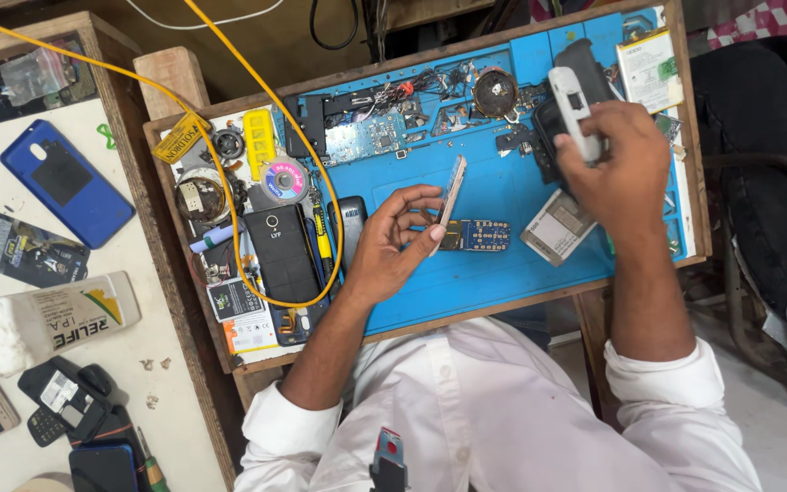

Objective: The person uses a soldering iron to work on a mobile phone motherboard and other small circuit boards on a cluttered workbench. They handle several phone parts, including a battery and casing, and briefly interact with another person to receive a component.

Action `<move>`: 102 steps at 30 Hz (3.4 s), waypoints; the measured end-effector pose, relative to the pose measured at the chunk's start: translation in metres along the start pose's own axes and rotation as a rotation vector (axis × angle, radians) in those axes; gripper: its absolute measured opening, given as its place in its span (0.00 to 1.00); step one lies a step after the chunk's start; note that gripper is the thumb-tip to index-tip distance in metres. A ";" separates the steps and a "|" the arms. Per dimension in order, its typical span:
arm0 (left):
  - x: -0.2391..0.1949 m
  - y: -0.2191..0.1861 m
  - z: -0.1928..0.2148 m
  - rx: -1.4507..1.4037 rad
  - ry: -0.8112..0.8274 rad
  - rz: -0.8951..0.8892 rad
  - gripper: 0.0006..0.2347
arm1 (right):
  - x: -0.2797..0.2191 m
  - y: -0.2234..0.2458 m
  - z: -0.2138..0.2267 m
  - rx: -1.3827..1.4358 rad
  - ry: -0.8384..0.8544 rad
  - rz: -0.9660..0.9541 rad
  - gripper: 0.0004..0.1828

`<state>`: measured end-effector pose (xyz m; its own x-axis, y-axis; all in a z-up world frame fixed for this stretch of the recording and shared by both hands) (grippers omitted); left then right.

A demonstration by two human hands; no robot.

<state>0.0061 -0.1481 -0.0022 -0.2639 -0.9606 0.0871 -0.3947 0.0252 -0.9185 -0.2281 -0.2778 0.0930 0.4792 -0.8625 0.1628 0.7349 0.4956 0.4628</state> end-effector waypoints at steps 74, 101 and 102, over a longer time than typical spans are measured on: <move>0.007 -0.052 -0.070 1.279 0.126 0.050 0.29 | -0.118 -0.339 0.092 1.675 -0.857 -0.183 0.14; 0.022 -0.043 -0.074 1.414 -0.029 0.069 0.17 | -0.209 -0.522 0.266 0.285 -0.797 -1.048 0.15; 0.022 -0.044 -0.074 1.420 -0.030 0.071 0.17 | -0.207 -0.525 0.261 0.254 -0.783 -1.051 0.15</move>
<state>-0.0470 -0.1503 0.0689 -0.2204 -0.9748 0.0335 0.8273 -0.2050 -0.5230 -0.8384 -0.3857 0.0442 -0.7190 -0.6935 0.0456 0.4325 -0.3952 0.8104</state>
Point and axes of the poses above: each hand's wrist, its own x-axis towards the middle knuckle, its own z-axis out of the back of the hand, y = z × x, the point moved 10 cm from there along x, towards the middle knuckle, and after that the axes turned 15 degrees about y, right-handed, at the moved point
